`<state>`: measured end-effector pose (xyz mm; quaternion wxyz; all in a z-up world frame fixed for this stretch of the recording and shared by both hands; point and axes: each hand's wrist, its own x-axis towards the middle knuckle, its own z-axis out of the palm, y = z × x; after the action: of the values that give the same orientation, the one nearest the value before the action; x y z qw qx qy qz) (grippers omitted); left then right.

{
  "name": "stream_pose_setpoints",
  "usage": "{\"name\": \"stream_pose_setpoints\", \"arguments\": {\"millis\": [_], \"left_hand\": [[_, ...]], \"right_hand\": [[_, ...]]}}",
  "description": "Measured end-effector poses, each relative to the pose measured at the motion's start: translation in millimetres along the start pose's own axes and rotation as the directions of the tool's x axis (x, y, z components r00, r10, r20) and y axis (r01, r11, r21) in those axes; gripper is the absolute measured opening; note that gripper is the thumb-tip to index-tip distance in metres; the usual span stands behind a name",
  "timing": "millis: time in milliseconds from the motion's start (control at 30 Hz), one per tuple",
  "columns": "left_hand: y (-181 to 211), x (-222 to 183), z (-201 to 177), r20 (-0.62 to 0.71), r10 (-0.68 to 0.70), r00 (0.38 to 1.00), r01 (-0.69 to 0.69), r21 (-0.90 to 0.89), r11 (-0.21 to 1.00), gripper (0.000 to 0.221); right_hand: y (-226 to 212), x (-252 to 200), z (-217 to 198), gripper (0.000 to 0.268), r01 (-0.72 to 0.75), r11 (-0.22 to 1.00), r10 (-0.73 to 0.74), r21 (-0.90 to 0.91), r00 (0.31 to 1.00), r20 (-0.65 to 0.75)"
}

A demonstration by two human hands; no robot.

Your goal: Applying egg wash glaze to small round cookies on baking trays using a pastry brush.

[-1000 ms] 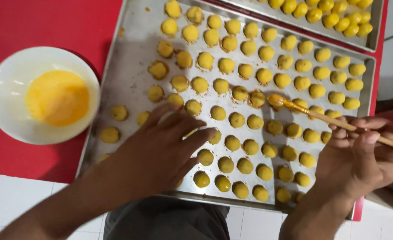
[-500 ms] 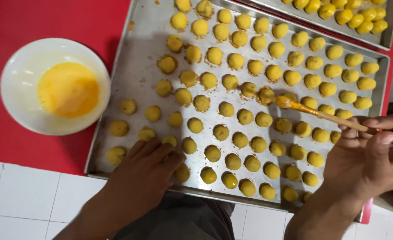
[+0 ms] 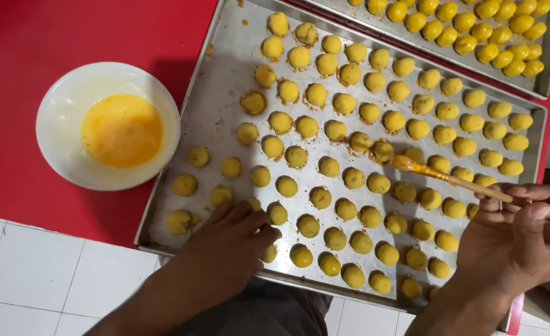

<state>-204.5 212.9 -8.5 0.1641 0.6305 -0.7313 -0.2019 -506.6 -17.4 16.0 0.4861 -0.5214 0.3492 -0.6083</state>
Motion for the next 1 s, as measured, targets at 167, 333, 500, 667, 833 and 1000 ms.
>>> {"name": "stream_pose_setpoints", "arguments": {"millis": [167,333,500,667,833,1000], "left_hand": [[0,14,-22,-0.294,0.048,0.955,-0.028,0.071,0.997,0.035],[-5,24,-11,-0.318,0.116,0.941,-0.052,0.202,0.978,0.032],[-3,33,-5,-0.226,0.11,0.968,-0.016,0.38,0.925,0.031],[-2,39,3,-0.332,0.134,0.934,0.03,0.447,0.894,0.01],[-3,43,-1,-0.281,0.117,0.953,0.031,0.472,0.881,0.007],[-17,48,-27,-0.237,0.025,0.971,-0.086,-0.249,0.965,0.046]], "right_hand": [[4,2,-3,0.023,0.0,1.0,0.0,0.0,1.0,0.024],[5,2,-4,0.019,-0.003,1.0,0.002,0.026,0.999,0.048],[5,2,-1,0.018,-0.011,1.0,0.012,-0.015,0.999,0.038],[4,1,4,0.021,-0.013,1.0,0.012,0.013,1.0,0.025],[1,0,9,0.021,-0.015,1.0,0.014,0.019,0.999,0.04],[0,-1,12,0.018,0.021,0.997,-0.016,-0.073,0.998,0.067]]}}
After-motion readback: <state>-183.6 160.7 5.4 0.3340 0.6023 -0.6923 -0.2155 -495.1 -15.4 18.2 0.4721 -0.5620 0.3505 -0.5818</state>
